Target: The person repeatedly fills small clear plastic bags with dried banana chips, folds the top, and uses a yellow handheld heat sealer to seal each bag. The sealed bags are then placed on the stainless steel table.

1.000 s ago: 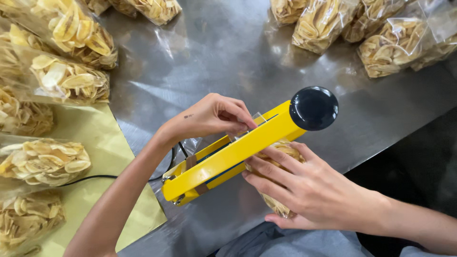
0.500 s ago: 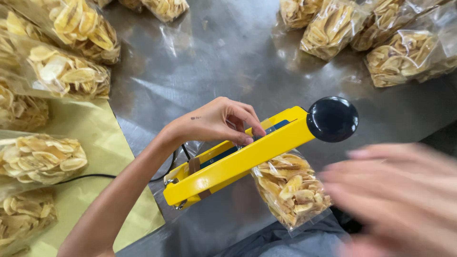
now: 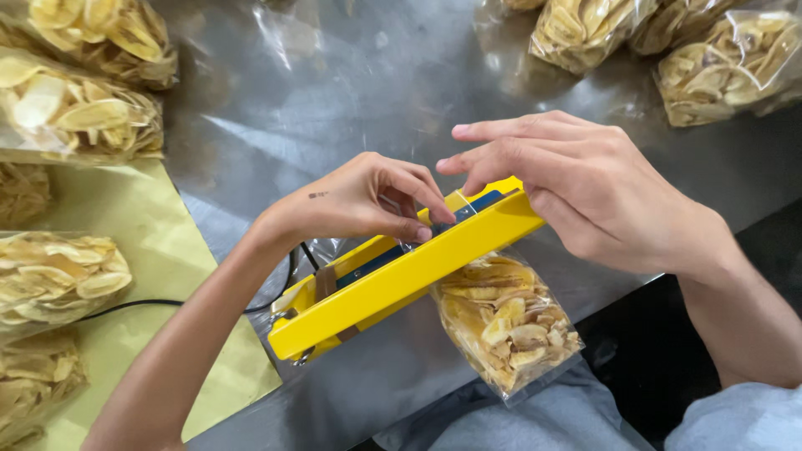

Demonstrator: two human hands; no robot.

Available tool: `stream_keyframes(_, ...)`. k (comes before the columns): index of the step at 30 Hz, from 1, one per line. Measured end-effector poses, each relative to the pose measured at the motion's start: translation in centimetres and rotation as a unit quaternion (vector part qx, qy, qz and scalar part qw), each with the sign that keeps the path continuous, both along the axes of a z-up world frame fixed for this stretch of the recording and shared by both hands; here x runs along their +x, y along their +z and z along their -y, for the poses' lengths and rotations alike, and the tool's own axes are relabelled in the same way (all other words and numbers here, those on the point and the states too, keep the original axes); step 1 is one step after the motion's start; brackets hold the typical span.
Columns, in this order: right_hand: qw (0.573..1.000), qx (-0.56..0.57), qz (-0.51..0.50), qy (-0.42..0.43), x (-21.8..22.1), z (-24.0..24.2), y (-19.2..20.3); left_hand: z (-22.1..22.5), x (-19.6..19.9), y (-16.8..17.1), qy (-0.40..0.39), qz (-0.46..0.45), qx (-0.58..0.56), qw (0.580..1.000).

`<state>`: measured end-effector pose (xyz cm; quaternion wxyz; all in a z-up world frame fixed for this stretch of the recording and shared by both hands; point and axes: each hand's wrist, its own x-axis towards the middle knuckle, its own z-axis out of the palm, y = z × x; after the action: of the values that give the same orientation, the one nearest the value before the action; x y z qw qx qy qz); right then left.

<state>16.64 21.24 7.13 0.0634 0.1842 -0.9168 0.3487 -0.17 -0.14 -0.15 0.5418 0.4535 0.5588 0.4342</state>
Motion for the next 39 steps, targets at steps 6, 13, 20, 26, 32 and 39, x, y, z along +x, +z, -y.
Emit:
stream_keyframes(6, 0.999, -0.021, 0.035, 0.003, 0.1, -1.0, -2.0, -0.3, 0.1, 0.0, 0.005, 0.024, -0.025, 0.999)
stream_keyframes(13, 0.995, -0.07, 0.07, 0.019, 0.1, -1.4, -3.5, -0.3, 0.2, 0.0, 0.013, 0.047, -0.039, 0.998)
stream_keyframes(20, 0.968, -0.218, 0.105, 0.059, 0.0, -3.1, -5.6, -0.5, 0.6, -0.1, 0.029, 0.001, -0.061, 0.998)
stream_keyframes(26, 0.969, -0.214, 0.098, 0.076, -0.2, -3.9, -6.3, -0.9, 0.8, 0.6, 0.038, -0.028, -0.106, 0.993)
stream_keyframes(32, 0.961, -0.239, 0.103, 0.094, -0.2, -4.1, -7.9, -0.5, 1.3, 0.9, 0.049, -0.03, -0.118, 0.991)
stream_keyframes(39, 0.951, -0.274, 0.1, 0.101, -0.4, -4.3, -8.8, -1.0, 1.2, 1.3, 0.044, -0.007, -0.128, 0.991)
